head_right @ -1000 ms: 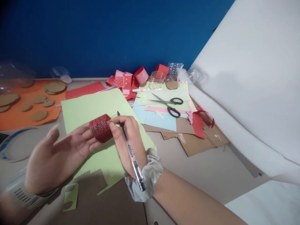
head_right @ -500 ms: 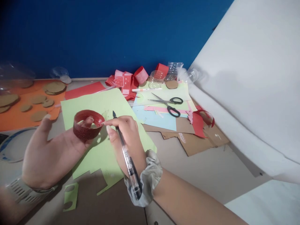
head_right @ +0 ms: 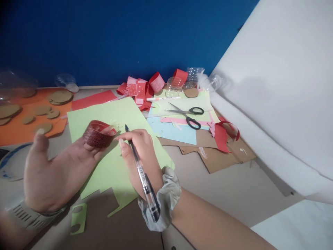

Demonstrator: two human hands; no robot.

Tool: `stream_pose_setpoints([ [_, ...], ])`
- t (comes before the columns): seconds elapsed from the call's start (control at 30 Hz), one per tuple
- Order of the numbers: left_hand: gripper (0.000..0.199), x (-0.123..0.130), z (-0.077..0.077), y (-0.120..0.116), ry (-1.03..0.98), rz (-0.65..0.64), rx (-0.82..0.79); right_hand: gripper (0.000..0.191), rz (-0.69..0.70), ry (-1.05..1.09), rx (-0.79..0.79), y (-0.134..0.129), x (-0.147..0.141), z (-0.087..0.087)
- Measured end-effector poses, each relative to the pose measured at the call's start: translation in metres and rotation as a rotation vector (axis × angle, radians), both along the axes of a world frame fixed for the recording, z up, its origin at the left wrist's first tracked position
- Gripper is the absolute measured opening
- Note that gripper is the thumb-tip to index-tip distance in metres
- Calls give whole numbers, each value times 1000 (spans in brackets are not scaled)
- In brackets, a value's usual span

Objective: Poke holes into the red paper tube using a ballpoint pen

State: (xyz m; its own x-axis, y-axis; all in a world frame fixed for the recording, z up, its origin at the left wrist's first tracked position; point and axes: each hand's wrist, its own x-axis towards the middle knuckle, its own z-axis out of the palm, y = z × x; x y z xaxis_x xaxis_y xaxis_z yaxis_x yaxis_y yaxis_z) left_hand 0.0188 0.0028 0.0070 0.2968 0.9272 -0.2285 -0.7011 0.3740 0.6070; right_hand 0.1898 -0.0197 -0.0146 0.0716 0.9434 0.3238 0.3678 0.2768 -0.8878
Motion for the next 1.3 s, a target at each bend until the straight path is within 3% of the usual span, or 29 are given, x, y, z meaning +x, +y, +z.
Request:
stream_pose_setpoints([
  [0.17,83,9,-4,-2,55,54,71,15,-7,-10,8,0,0,1],
  [0.5,76,9,-3,-8,112,-96,230,12,-26,0,-19,-1,0,3],
  [0.63,72,6,-9,-15,254,-139,310,16,-76,9,-60,1,-1,4],
  [0.77,60,-4,-22,-23,485,-178,514,16,-78,28,-88,3,0,2],
  [0.9,49,-11,-24,-24,702,-262,660,16,-65,27,-106,4,0,1],
  [1.0,43,-8,-21,-21,775,-223,593,17,-28,16,-88,5,0,1],
  [1.13,31,-2,-21,-11,709,-21,327,16,8,-62,14,6,-3,1],
  [1.3,26,-1,-22,-1,602,6,228,14,12,-177,100,3,-4,-1],
])
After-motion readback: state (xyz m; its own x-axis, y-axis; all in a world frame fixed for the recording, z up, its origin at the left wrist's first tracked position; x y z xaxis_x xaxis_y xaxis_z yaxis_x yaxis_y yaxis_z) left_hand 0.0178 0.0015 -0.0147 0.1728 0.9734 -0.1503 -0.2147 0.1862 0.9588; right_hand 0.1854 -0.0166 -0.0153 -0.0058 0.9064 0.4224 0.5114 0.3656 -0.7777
